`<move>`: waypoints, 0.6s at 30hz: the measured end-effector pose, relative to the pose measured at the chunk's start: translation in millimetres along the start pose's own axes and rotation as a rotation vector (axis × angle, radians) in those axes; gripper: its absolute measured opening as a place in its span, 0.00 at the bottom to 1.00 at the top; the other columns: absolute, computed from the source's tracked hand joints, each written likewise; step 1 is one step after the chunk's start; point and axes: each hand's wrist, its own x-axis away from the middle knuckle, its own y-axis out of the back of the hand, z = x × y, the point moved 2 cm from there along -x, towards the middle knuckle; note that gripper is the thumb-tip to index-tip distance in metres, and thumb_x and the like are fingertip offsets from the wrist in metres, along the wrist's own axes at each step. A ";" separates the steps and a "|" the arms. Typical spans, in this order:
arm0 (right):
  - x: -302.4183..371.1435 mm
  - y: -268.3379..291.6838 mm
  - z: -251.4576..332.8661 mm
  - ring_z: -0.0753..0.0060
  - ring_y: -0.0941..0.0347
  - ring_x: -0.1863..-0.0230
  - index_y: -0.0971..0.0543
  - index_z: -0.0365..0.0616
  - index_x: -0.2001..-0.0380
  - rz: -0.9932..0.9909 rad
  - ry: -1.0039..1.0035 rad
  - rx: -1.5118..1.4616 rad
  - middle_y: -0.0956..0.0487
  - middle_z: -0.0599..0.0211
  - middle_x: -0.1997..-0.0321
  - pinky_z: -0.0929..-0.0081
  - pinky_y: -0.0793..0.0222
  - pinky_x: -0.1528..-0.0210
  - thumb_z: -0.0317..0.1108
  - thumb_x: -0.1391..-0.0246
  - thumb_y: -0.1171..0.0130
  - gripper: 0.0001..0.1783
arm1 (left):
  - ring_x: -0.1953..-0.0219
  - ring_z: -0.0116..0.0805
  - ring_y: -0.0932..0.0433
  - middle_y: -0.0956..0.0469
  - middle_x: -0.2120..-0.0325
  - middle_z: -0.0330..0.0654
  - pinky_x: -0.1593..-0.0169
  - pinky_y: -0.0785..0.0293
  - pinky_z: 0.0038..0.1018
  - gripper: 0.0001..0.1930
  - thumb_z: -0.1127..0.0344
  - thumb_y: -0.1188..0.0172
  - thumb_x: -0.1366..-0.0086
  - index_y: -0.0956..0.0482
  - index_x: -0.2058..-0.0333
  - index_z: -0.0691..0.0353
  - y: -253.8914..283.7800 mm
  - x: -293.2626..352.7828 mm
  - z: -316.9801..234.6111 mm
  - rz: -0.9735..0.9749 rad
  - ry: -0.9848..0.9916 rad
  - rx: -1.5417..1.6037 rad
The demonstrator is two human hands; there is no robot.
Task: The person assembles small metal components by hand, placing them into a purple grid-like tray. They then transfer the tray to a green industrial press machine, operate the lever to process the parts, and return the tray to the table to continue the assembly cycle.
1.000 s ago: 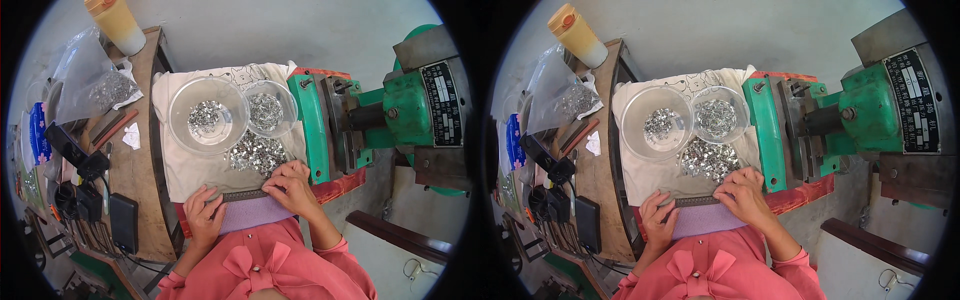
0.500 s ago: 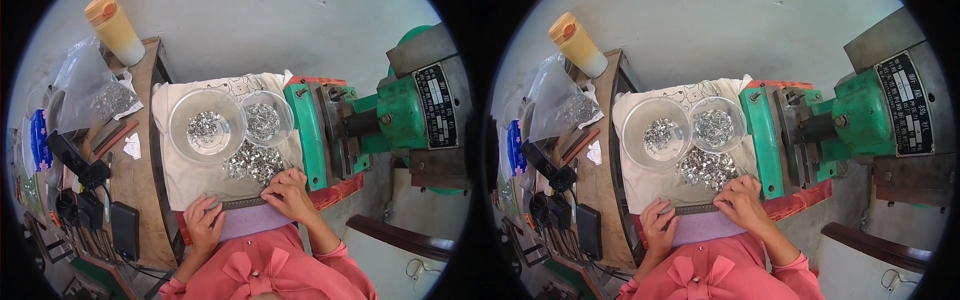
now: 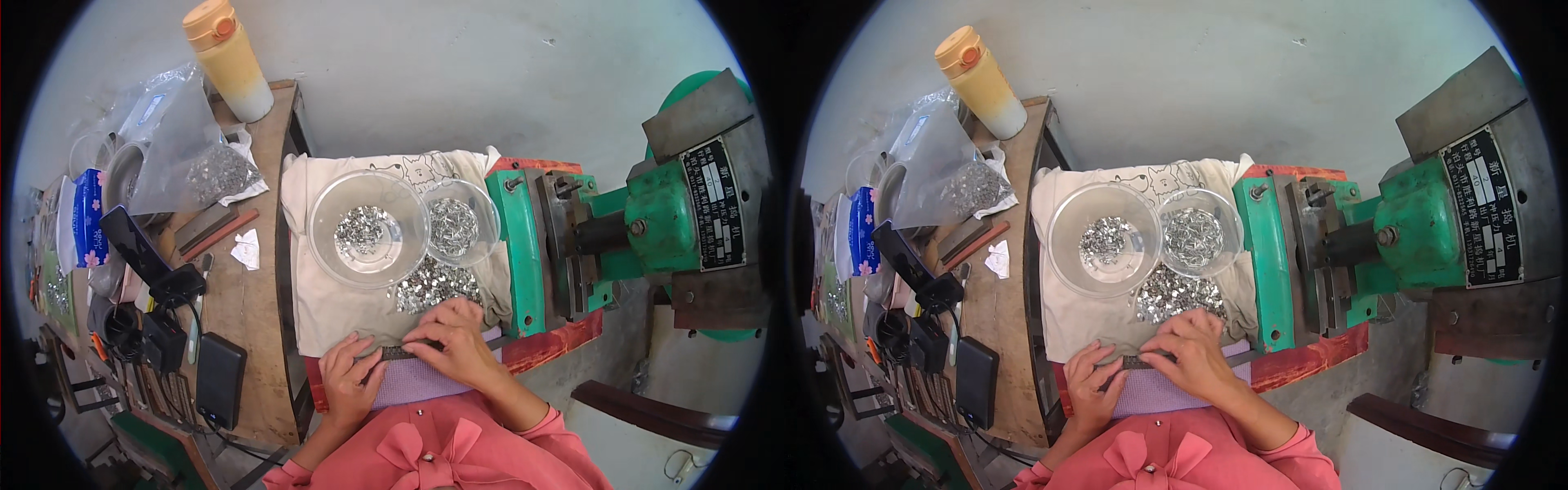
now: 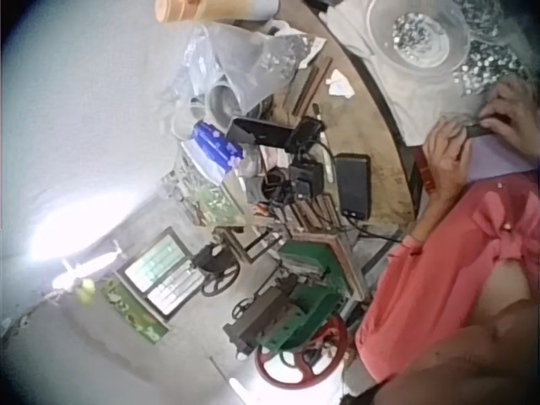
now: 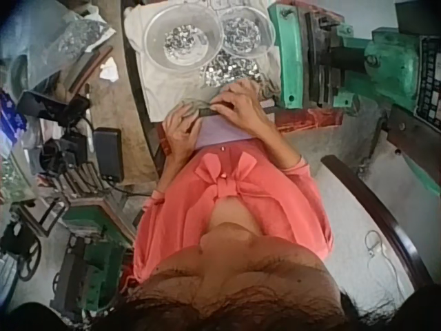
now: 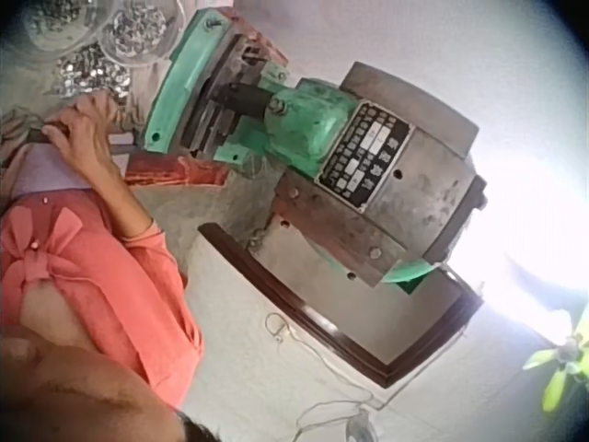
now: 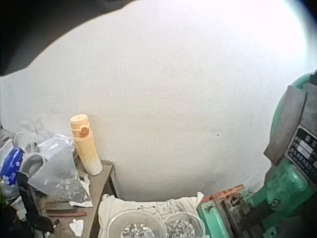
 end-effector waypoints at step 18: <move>-8.6 -25.5 2.4 0.66 0.33 0.49 0.12 0.58 0.71 0.095 0.008 0.032 0.22 0.79 0.61 0.58 0.49 0.45 0.43 0.55 0.27 0.07 | 0.46 0.45 0.23 0.18 0.55 0.40 0.42 0.36 0.39 0.14 0.67 0.25 0.51 0.13 0.63 0.58 -1.1 1.5 2.9 -0.008 0.000 0.014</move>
